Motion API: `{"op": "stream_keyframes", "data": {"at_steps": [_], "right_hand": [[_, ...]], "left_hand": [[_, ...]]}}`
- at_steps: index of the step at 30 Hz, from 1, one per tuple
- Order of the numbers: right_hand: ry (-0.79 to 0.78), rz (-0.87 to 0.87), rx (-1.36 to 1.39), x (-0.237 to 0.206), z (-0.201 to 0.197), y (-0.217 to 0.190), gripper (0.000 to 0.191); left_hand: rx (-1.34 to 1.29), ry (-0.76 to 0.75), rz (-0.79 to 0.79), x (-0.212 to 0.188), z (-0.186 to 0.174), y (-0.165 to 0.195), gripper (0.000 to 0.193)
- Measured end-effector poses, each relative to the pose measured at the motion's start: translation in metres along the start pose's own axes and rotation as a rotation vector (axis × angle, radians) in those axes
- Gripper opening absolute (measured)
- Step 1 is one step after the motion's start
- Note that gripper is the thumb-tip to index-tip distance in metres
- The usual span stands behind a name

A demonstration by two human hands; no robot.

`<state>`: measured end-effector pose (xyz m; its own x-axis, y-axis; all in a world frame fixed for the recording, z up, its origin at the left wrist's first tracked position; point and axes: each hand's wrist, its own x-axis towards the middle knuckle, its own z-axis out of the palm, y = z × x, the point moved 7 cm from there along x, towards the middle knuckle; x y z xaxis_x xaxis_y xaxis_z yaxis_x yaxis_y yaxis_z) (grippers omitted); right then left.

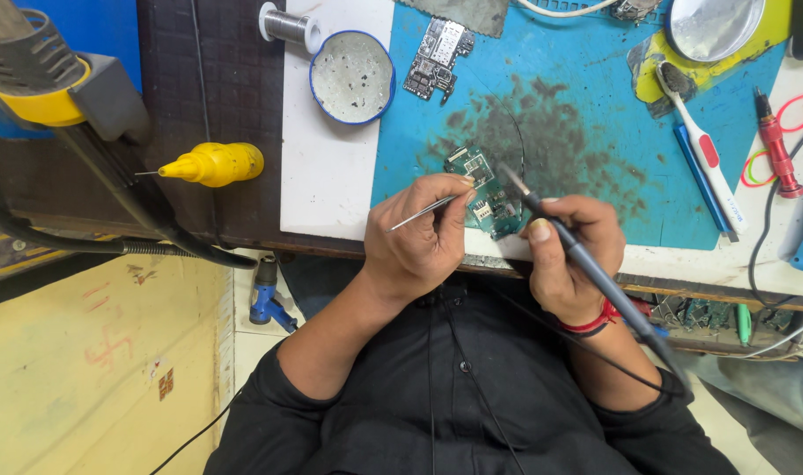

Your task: The person cleans a small green circuit board with a toothbrush and a cloth, then uses tweezers to place a tiny component onto the board and solders it with a soldering iron. The person repeats the cleaning and soldering steps on the same board.

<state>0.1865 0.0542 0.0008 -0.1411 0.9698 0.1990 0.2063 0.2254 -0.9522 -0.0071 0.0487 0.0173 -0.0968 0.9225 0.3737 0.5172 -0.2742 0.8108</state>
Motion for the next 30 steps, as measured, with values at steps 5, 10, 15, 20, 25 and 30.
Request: {"op": "stream_keyframes", "data": {"at_steps": [5, 10, 15, 20, 25, 30], "right_hand": [[0.048, -0.077, -0.139, -0.006, -0.004, 0.003, 0.029], [0.010, -0.299, -0.317, -0.004, -0.001, -0.009, 0.024], [-0.015, -0.279, -0.307, 0.000, 0.003, -0.012, 0.013], [-0.027, -0.263, -0.332, 0.002, 0.005, -0.015, 0.012], [-0.035, -0.263, -0.322, 0.004, 0.006, -0.015, 0.012], [-0.037, -0.259, -0.331, 0.004, 0.006, -0.015, 0.011]], "left_hand": [[0.001, -0.009, -0.001, 0.000, 0.000, 0.000, 0.016], [0.001, -0.007, -0.007, 0.000, 0.000, 0.000, 0.015], [0.009, 0.009, 0.011, 0.000, -0.001, 0.001, 0.016], [0.008, 0.003, -0.002, 0.000, 0.000, 0.001, 0.017], [0.000, 0.005, -0.001, 0.000, -0.001, 0.001, 0.017], [0.007, 0.002, 0.002, 0.000, -0.001, 0.001, 0.016]]}}
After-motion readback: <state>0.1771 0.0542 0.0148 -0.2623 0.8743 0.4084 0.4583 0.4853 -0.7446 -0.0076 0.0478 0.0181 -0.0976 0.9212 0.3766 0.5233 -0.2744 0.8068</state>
